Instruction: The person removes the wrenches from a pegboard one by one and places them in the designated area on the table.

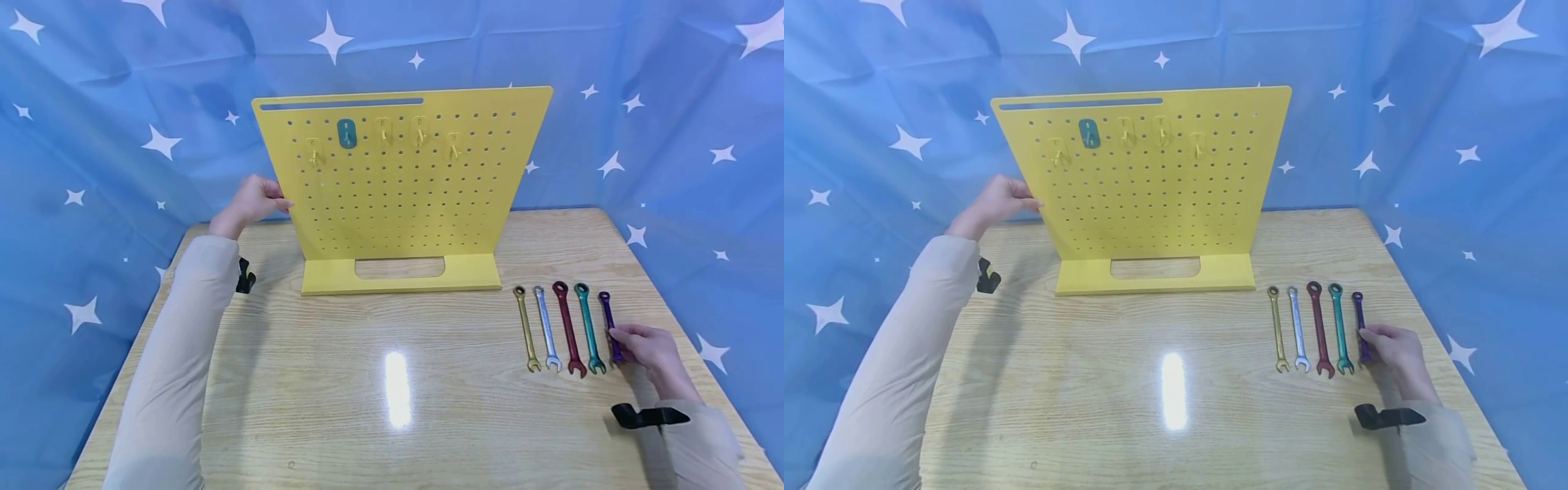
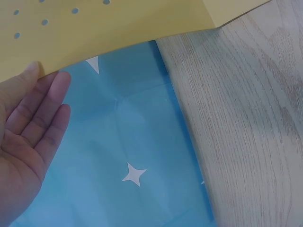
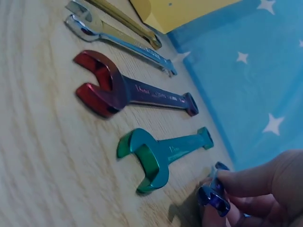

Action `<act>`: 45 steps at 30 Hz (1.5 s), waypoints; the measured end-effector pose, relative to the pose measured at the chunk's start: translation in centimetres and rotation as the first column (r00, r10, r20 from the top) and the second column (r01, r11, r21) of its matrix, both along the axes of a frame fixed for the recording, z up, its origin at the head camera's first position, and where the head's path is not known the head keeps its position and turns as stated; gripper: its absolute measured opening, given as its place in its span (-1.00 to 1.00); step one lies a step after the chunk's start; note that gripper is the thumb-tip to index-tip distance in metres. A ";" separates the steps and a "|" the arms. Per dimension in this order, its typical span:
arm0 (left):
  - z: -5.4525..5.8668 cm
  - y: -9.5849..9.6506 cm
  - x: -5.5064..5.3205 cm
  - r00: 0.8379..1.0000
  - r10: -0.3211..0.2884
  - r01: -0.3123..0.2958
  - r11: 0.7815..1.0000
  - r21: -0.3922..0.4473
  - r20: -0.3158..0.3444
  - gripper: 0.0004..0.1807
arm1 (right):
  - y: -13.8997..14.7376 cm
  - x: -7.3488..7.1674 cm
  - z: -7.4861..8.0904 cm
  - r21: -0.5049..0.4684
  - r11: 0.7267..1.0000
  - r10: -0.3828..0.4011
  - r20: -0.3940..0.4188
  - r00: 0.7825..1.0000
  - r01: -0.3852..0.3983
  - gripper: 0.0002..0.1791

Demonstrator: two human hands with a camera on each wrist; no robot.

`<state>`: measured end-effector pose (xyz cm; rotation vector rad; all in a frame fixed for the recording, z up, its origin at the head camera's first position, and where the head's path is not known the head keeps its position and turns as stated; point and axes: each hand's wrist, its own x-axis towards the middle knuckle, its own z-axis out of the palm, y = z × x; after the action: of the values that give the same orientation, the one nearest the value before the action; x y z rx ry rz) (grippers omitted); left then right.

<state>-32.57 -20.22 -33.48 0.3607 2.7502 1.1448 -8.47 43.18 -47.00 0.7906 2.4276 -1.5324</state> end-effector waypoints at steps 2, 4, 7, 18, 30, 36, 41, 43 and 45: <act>0.0 0.0 0.0 1.000 0.000 0.000 1.000 0.000 0.000 -0.78 | 0.1 -0.1 0.0 0.018 1.000 0.000 0.012 1.000 0.000 -0.71; -0.1 0.0 0.0 1.000 0.001 -0.001 1.000 0.002 0.001 -0.78 | 0.1 -0.2 0.1 0.053 0.998 0.012 0.018 1.000 -0.013 -0.75; -0.1 -0.1 -0.1 1.000 0.002 -0.002 1.000 0.008 0.004 -0.78 | 0.1 -0.5 0.3 0.133 0.990 0.040 0.024 0.999 -0.043 -0.79; -0.2 -0.1 -0.1 1.000 0.002 -0.002 1.000 0.011 0.009 -0.77 | -0.7 -0.8 0.5 0.291 0.953 0.077 0.056 0.995 -0.090 -0.67; -0.3 0.0 -0.1 1.000 0.003 -0.003 1.000 0.020 -0.001 -0.79 | -0.8 -0.8 0.3 0.315 0.948 0.032 0.066 0.997 -0.052 -0.71; -0.3 -0.1 -0.1 1.000 -0.001 0.001 1.000 -0.004 -0.019 -0.80 | -0.8 -0.7 0.2 0.325 0.945 0.011 0.044 0.999 -0.024 -0.67; -0.2 -0.2 -0.1 1.000 -0.005 0.004 1.000 -0.028 -0.030 -0.79 | -1.0 -0.7 0.4 0.335 0.942 0.028 0.021 0.999 -0.033 -0.61; -0.2 -0.2 -0.1 1.000 -0.006 0.005 1.000 -0.029 -0.029 -0.79 | -1.1 -0.8 0.4 0.334 0.942 0.033 -0.014 0.999 -0.027 -0.57; -0.2 -0.2 -0.1 1.000 -0.006 0.005 1.000 -0.021 -0.022 -0.78 | -1.2 -1.1 0.5 0.343 0.939 0.031 -0.063 0.997 -0.008 -0.54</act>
<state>-32.69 -20.43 -33.70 0.3807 2.7765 1.1165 -9.52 41.98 -46.48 0.7765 2.7878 -1.1591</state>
